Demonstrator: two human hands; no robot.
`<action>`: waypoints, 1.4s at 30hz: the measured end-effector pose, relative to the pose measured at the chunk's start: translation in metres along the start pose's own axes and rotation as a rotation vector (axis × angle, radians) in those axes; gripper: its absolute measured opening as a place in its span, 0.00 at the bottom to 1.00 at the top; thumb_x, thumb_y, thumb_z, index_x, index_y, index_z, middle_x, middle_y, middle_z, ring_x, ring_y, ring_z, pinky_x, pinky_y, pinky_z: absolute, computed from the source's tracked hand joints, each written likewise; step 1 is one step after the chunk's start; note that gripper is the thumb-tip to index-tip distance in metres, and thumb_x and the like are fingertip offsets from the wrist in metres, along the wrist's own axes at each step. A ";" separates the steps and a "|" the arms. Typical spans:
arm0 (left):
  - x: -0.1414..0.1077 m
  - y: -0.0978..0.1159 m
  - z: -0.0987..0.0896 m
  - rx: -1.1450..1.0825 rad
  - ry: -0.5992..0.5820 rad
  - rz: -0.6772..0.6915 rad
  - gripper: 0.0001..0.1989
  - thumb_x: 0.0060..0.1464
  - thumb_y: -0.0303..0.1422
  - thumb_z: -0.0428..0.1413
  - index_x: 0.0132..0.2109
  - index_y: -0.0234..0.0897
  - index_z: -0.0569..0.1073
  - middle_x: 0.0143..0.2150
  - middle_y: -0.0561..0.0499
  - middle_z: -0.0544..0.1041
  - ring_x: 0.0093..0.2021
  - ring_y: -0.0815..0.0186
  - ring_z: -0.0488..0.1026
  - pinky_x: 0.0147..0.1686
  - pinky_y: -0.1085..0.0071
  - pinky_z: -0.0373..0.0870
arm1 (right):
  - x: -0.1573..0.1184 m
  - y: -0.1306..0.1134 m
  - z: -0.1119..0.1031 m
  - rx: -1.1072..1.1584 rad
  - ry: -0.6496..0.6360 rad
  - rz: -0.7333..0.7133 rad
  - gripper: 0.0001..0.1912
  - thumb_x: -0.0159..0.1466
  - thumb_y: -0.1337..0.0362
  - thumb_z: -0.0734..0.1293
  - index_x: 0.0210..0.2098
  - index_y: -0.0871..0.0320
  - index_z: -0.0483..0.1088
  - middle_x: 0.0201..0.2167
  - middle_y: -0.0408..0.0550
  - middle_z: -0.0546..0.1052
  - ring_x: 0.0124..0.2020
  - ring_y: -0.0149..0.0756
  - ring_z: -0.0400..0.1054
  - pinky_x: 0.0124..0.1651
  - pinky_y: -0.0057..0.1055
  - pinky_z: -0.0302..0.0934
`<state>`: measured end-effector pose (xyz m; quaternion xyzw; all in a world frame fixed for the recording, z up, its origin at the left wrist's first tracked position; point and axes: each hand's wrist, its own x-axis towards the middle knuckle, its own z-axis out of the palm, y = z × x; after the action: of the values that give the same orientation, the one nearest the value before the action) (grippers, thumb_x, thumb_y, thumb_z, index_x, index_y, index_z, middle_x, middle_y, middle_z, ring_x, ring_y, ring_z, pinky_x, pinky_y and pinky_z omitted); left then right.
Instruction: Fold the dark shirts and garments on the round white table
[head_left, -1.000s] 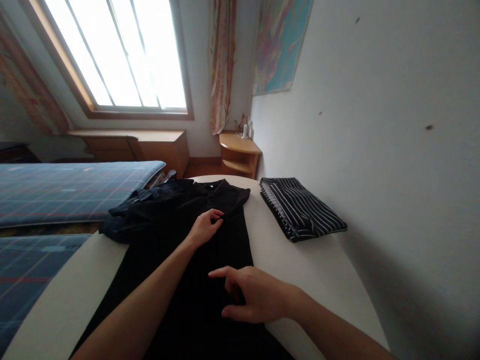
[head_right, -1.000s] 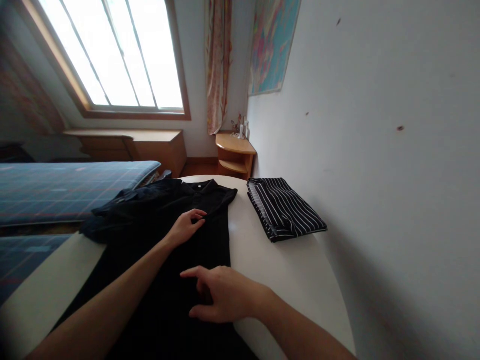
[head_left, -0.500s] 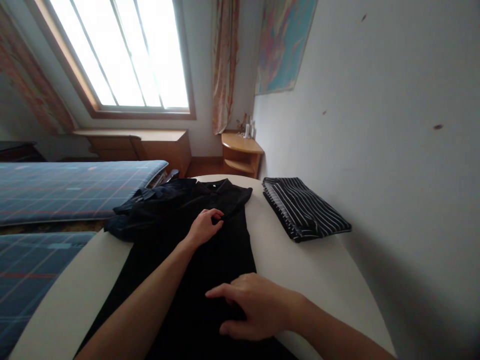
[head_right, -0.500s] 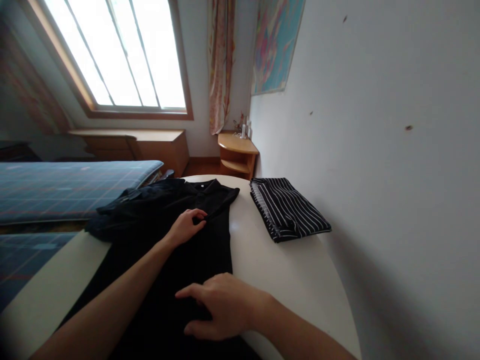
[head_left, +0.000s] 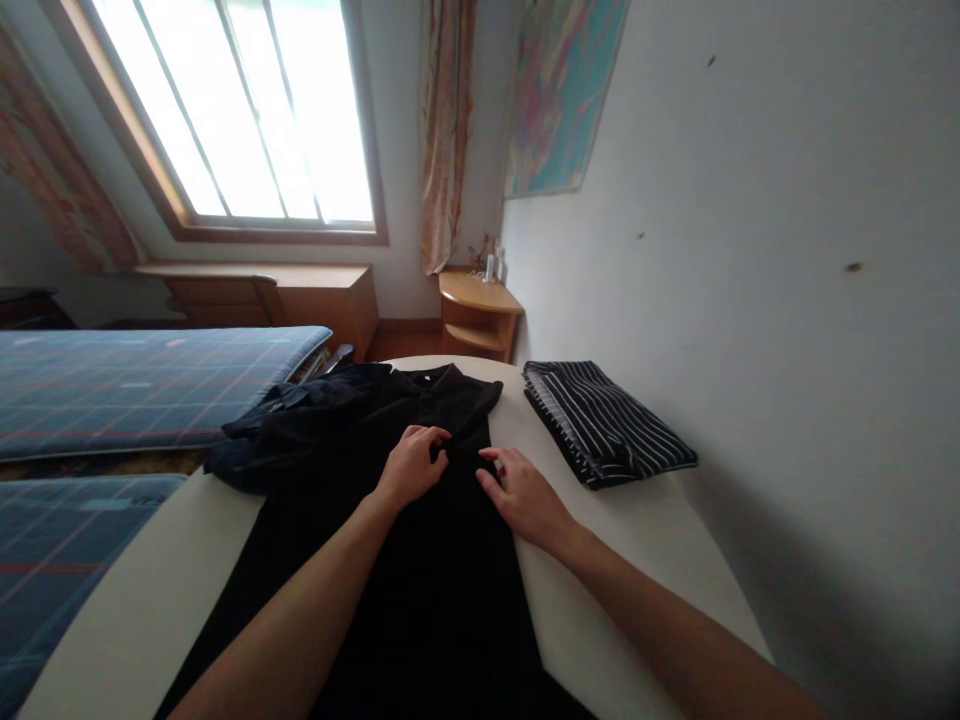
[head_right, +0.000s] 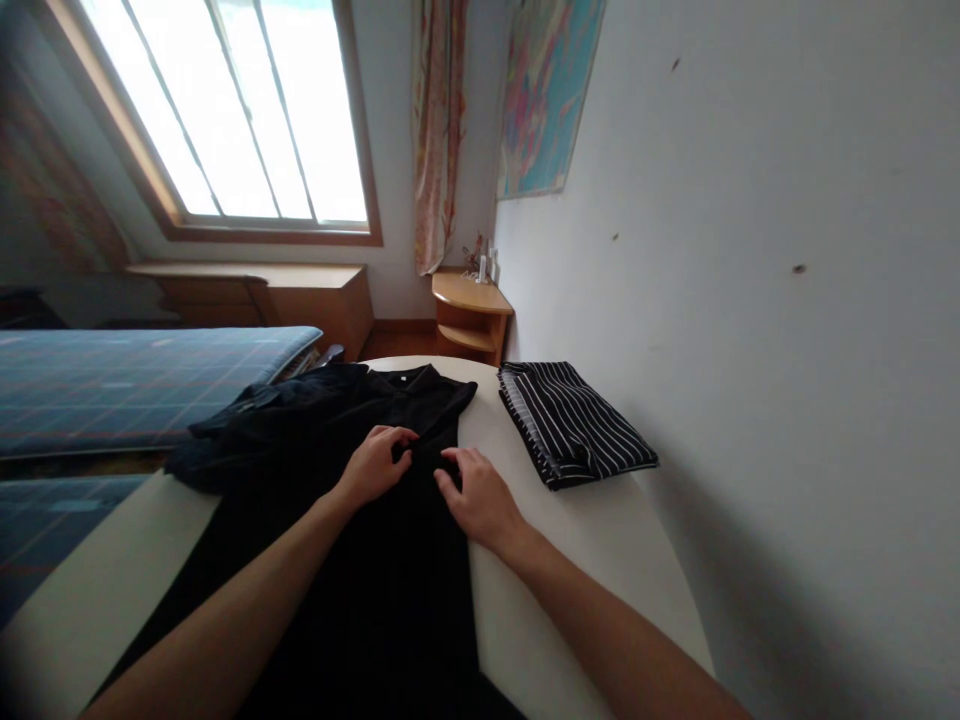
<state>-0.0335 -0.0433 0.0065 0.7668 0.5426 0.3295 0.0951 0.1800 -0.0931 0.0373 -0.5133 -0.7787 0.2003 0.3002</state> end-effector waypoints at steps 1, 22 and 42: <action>0.000 0.000 0.000 0.002 0.001 0.000 0.13 0.54 0.28 0.55 0.47 0.43 0.77 0.40 0.49 0.78 0.50 0.54 0.71 0.49 0.61 0.73 | 0.014 0.006 0.001 -0.020 0.033 0.045 0.17 0.68 0.60 0.63 0.54 0.59 0.70 0.51 0.55 0.74 0.50 0.40 0.70 0.55 0.37 0.63; -0.001 0.008 -0.002 -0.018 0.012 -0.043 0.15 0.55 0.27 0.55 0.50 0.42 0.75 0.39 0.50 0.77 0.50 0.58 0.71 0.47 0.64 0.72 | 0.202 0.049 0.000 -0.233 0.234 0.572 0.18 0.62 0.60 0.66 0.51 0.58 0.73 0.49 0.58 0.79 0.52 0.48 0.73 0.51 0.37 0.66; 0.001 0.013 -0.005 -0.019 -0.002 -0.064 0.20 0.52 0.23 0.54 0.52 0.41 0.75 0.41 0.48 0.78 0.50 0.57 0.70 0.48 0.63 0.72 | 0.239 0.088 0.029 -0.285 0.026 0.359 0.17 0.66 0.68 0.61 0.48 0.56 0.79 0.49 0.51 0.81 0.51 0.40 0.74 0.51 0.27 0.64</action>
<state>-0.0269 -0.0487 0.0171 0.7483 0.5637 0.3308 0.1135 0.1503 0.1609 0.0236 -0.6835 -0.6913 0.1316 0.1941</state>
